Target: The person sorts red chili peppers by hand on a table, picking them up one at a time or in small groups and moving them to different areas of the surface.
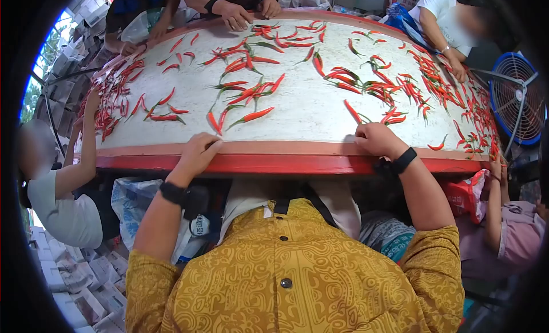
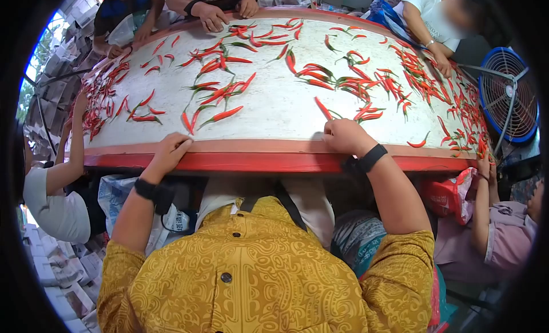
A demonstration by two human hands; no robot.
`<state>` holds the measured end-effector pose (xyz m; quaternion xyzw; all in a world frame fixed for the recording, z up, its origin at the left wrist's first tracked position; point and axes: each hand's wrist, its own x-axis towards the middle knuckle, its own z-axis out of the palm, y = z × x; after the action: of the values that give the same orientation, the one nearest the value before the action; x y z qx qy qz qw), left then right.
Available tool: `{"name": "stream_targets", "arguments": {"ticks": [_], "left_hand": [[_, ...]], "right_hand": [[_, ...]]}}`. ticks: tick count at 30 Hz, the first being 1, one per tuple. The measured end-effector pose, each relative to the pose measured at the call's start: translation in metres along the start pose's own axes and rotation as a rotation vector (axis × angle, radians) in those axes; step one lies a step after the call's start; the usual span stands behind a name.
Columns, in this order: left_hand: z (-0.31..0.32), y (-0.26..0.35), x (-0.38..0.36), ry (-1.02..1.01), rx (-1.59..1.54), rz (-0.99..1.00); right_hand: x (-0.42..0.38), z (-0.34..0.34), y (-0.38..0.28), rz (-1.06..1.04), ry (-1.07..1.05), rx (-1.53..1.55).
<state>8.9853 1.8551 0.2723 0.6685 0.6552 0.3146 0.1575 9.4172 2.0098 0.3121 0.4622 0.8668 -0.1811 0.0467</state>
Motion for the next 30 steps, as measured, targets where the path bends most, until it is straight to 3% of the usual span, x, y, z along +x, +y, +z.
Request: {"name": "stream_targets", "arguments": {"ticks": [2,3,5,6,7,8,9,11,12,13,15,16,17,18,19,21,23,25,27,30], "left_hand": [[0.015,0.008,0.022,-0.013,0.206,0.028],[0.024,0.001,0.031,-0.013,0.206,0.028],[0.041,-0.013,0.042,0.326,0.34,0.316],[0.044,-0.01,0.045,0.327,0.341,0.315],[0.047,-0.006,0.048,0.475,0.456,0.324],[0.052,-0.001,0.051,0.624,0.569,0.334],[0.054,0.006,0.051,0.623,0.563,0.339],[0.054,0.029,0.042,0.367,0.133,0.074],[0.055,0.045,0.036,0.248,0.108,-0.039],[0.059,0.053,0.033,0.244,0.103,-0.03],[0.066,0.065,0.03,-0.086,0.101,-0.177],[0.068,0.069,0.031,-0.084,0.099,-0.167],[0.074,0.07,0.032,-0.045,0.117,-0.035],[0.081,0.072,0.032,-0.006,0.134,0.095],[0.088,0.078,0.033,-0.004,0.131,0.099],[0.106,0.092,0.037,0.108,0.054,0.294],[0.113,0.124,0.037,0.026,0.001,0.274],[0.133,0.153,0.036,-0.065,-0.054,0.251],[0.157,0.181,0.038,-0.149,-0.129,0.479],[0.183,0.228,0.052,-0.114,-0.144,0.564]], "right_hand": [[-0.002,0.002,0.019,-0.18,0.214,-0.054],[-0.005,0.002,0.026,-0.18,0.214,-0.054],[-0.01,0.004,0.036,-0.485,0.703,-0.118],[-0.018,-0.003,0.033,-0.471,0.754,-0.131],[-0.024,-0.007,0.038,-0.471,0.754,-0.131],[-0.029,-0.01,0.044,-0.318,0.561,-0.014],[-0.035,-0.014,0.05,-0.16,0.369,0.1],[-0.045,-0.023,0.06,-0.087,0.281,0.021],[-0.045,-0.024,0.07,-0.003,0.191,-0.108],[-0.043,-0.024,0.081,0.081,0.101,-0.235],[-0.032,-0.026,0.107,0.096,0.066,-0.238],[-0.028,-0.031,0.112,0.029,0.094,-0.19],[-0.024,-0.029,0.119,-0.04,0.122,-0.141],[-0.019,-0.022,0.127,-0.236,0.325,-0.094],[-0.014,-0.014,0.133,-0.434,0.525,-0.045],[-0.009,-0.013,0.141,-0.429,0.447,-0.006],[-0.018,-0.028,0.132,-0.341,0.478,0.023],[-0.027,-0.036,0.124,-0.293,0.229,0.161],[-0.038,-0.033,0.114,-0.337,0.055,0.205],[-0.04,-0.015,0.106,-0.514,0.096,0.22]]}}
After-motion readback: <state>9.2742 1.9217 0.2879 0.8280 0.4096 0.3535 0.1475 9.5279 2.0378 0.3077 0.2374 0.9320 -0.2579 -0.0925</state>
